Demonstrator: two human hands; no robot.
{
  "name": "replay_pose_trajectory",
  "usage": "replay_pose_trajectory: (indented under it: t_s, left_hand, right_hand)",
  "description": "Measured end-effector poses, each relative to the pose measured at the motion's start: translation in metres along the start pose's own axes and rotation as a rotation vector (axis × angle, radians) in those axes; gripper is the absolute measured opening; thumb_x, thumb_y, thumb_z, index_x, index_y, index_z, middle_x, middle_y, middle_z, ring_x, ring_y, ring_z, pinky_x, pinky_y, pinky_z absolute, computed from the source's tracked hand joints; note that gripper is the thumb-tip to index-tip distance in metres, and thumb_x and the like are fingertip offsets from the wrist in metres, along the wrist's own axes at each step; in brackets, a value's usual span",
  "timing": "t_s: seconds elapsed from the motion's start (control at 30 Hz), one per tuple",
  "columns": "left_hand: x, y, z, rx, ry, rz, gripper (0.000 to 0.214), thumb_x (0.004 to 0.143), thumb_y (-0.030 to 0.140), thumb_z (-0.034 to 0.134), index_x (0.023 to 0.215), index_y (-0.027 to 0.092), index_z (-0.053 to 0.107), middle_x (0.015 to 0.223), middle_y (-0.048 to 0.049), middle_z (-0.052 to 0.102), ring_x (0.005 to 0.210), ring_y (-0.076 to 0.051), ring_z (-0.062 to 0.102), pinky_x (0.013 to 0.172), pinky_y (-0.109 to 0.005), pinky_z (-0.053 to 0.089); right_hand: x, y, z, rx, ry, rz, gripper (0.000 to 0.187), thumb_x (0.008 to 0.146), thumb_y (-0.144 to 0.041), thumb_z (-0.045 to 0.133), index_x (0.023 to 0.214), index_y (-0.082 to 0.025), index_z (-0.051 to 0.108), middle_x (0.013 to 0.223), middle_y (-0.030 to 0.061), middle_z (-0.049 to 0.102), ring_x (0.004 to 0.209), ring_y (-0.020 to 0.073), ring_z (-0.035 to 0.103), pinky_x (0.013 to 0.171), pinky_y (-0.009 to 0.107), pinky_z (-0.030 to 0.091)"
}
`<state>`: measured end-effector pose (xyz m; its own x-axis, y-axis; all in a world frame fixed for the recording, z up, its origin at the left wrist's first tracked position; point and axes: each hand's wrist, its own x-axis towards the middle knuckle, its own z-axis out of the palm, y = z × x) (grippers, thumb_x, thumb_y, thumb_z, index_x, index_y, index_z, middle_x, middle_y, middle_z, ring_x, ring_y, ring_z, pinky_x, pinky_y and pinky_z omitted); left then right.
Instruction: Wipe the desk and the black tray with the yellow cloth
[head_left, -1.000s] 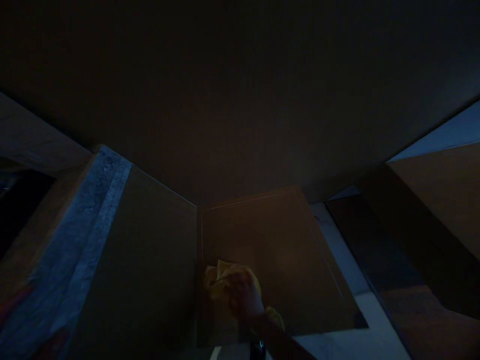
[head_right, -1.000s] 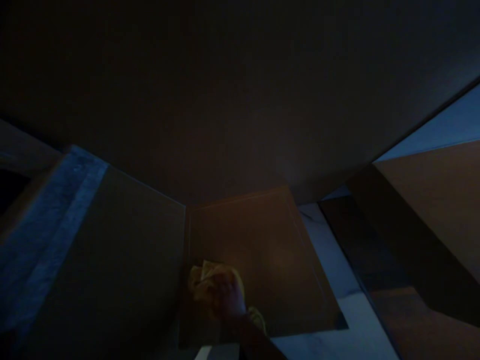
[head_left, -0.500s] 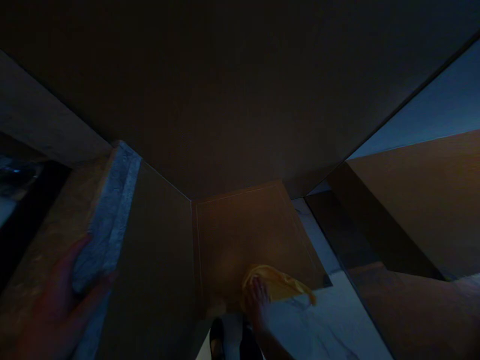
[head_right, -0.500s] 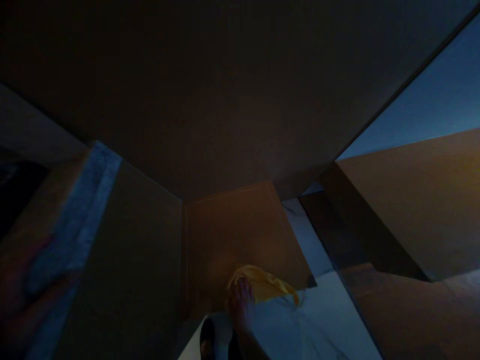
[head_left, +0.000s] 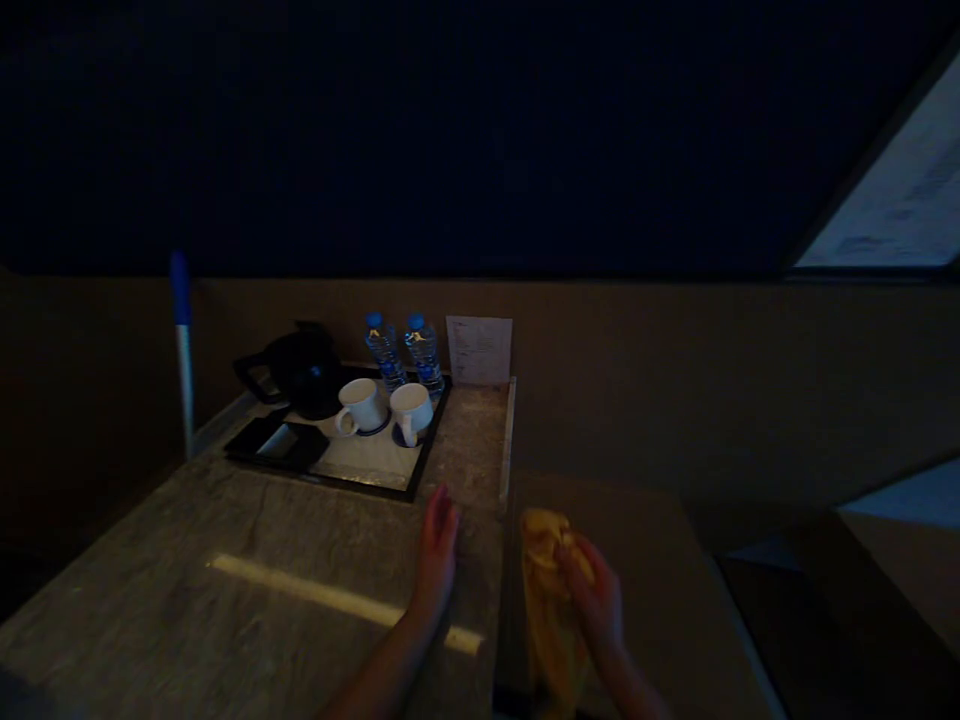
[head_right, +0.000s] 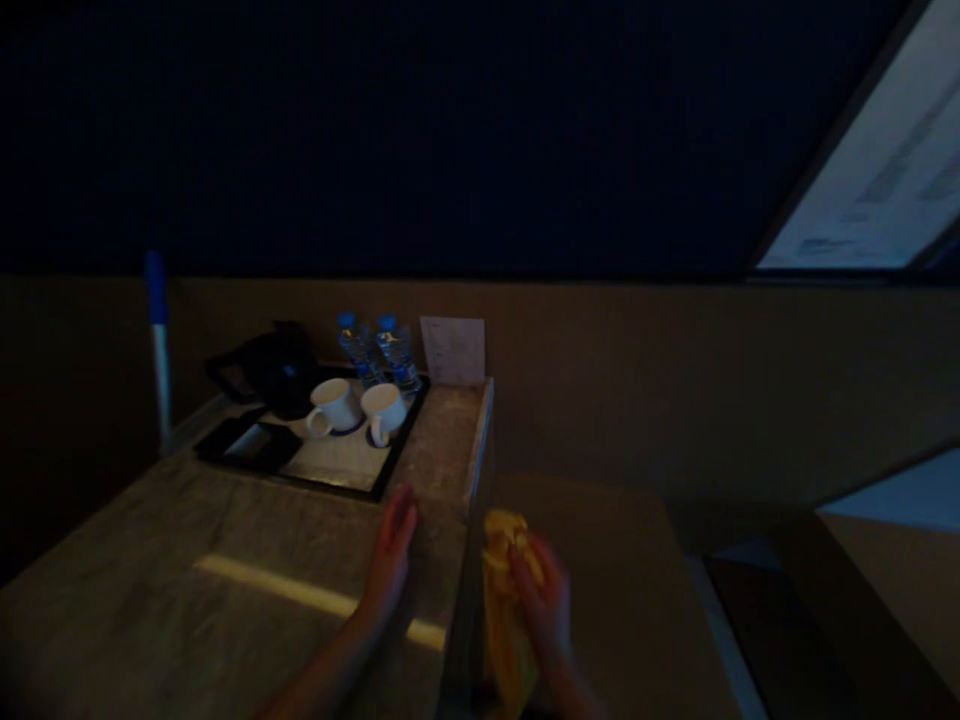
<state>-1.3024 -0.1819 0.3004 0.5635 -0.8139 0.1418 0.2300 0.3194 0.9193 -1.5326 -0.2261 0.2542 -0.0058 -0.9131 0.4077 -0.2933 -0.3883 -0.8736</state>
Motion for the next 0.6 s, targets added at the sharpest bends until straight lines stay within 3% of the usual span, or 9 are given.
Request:
replay_pose_trajectory:
  t_s: [0.07, 0.1, 0.17, 0.23, 0.33, 0.4, 0.47, 0.53, 0.6]
  left_hand:
    - [-0.030, 0.001, -0.051, 0.080, 0.047, 0.012, 0.077, 0.075, 0.066, 0.063, 0.133, 0.017, 0.053, 0.148, -0.0153, 0.051, 0.142, -0.032, 0.042, 0.124, -0.049, 0.027]
    - [-0.046, 0.001, -0.076, 0.126, 0.072, 0.014, 0.073, 0.078, 0.065, 0.061, 0.133, 0.018, 0.053, 0.147, -0.0141, 0.052, 0.142, -0.031, 0.043, 0.124, -0.050, 0.026]
    - [-0.073, 0.001, -0.126, 0.182, 0.152, 0.002, 0.067, 0.083, 0.063, 0.059, 0.132, 0.019, 0.054, 0.145, -0.0132, 0.054, 0.140, -0.031, 0.045, 0.123, -0.051, 0.028]
    - [-0.090, 0.005, -0.167, 0.197, 0.269, 0.017, 0.067, 0.082, 0.064, 0.060, 0.131, 0.018, 0.055, 0.143, -0.0147, 0.055, 0.139, -0.032, 0.046, 0.122, -0.052, 0.029]
    - [-0.100, 0.016, -0.209, 0.203, 0.444, 0.088, 0.072, 0.077, 0.066, 0.064, 0.128, 0.015, 0.057, 0.139, -0.0173, 0.056, 0.136, -0.036, 0.047, 0.120, -0.056, 0.030]
    - [-0.102, 0.028, -0.219, 0.189, 0.514, 0.136, 0.072, 0.074, 0.065, 0.067, 0.125, 0.016, 0.059, 0.133, -0.0163, 0.060, 0.132, -0.038, 0.050, 0.118, -0.058, 0.032]
    - [-0.105, 0.041, -0.214, 0.188, 0.526, 0.184, 0.065, 0.075, 0.063, 0.068, 0.122, 0.018, 0.062, 0.129, -0.0135, 0.062, 0.129, -0.037, 0.053, 0.117, -0.060, 0.033]
    - [-0.110, 0.053, -0.194, 0.194, 0.479, 0.229, 0.060, 0.077, 0.061, 0.067, 0.120, 0.019, 0.063, 0.126, -0.0118, 0.063, 0.126, -0.036, 0.054, 0.116, -0.060, 0.034]
    - [-0.121, 0.060, -0.159, 0.204, 0.406, 0.243, 0.059, 0.075, 0.062, 0.068, 0.115, 0.018, 0.064, 0.122, -0.0116, 0.065, 0.122, -0.035, 0.057, 0.115, -0.058, 0.035]
  right_hand:
    - [0.032, -0.076, 0.029, -0.172, -0.054, -0.226, 0.053, 0.094, -0.058, 0.052, 0.126, -0.018, 0.069, 0.132, 0.0155, 0.067, 0.125, 0.0317, 0.059, 0.112, 0.050, 0.045]
    - [0.041, -0.106, 0.048, -0.299, -0.177, -0.324, 0.050, 0.096, -0.055, 0.049, 0.126, -0.020, 0.069, 0.134, 0.0146, 0.067, 0.130, 0.0319, 0.056, 0.116, 0.054, 0.038]
    - [0.042, -0.143, 0.090, -0.612, -0.342, -0.419, 0.044, 0.098, -0.047, 0.049, 0.128, -0.021, 0.069, 0.141, 0.0142, 0.062, 0.139, 0.0348, 0.046, 0.121, 0.064, 0.022]
    - [0.012, -0.154, 0.126, -0.825, -0.472, -0.436, 0.042, 0.098, -0.040, 0.053, 0.134, -0.021, 0.064, 0.151, 0.0144, 0.053, 0.145, 0.0381, 0.038, 0.120, 0.069, 0.014]
    - [-0.074, -0.140, 0.153, -0.799, -0.703, -0.527, 0.040, 0.098, -0.038, 0.055, 0.137, -0.028, 0.061, 0.157, 0.0081, 0.047, 0.146, 0.0340, 0.037, 0.119, 0.063, 0.020]
    - [-0.135, -0.124, 0.153, -0.647, -0.874, -0.694, 0.030, 0.099, -0.040, 0.053, 0.126, -0.034, 0.066, 0.151, 0.0002, 0.056, 0.138, 0.0265, 0.047, 0.117, 0.053, 0.027]
    - [-0.179, -0.107, 0.138, -0.504, -1.020, -0.828, 0.021, 0.099, -0.039, 0.052, 0.108, -0.035, 0.071, 0.137, -0.0065, 0.067, 0.124, 0.0194, 0.057, 0.111, 0.043, 0.035]
    - [-0.201, -0.091, 0.108, -0.430, -1.101, -0.838, 0.018, 0.095, -0.037, 0.056, 0.094, -0.033, 0.074, 0.120, -0.0075, 0.075, 0.111, 0.0161, 0.063, 0.103, 0.035, 0.041]
    - [-0.202, -0.076, 0.060, -0.383, -1.061, -0.704, 0.018, 0.091, -0.037, 0.059, 0.087, -0.031, 0.076, 0.107, -0.0040, 0.078, 0.106, 0.0173, 0.066, 0.100, 0.033, 0.044]
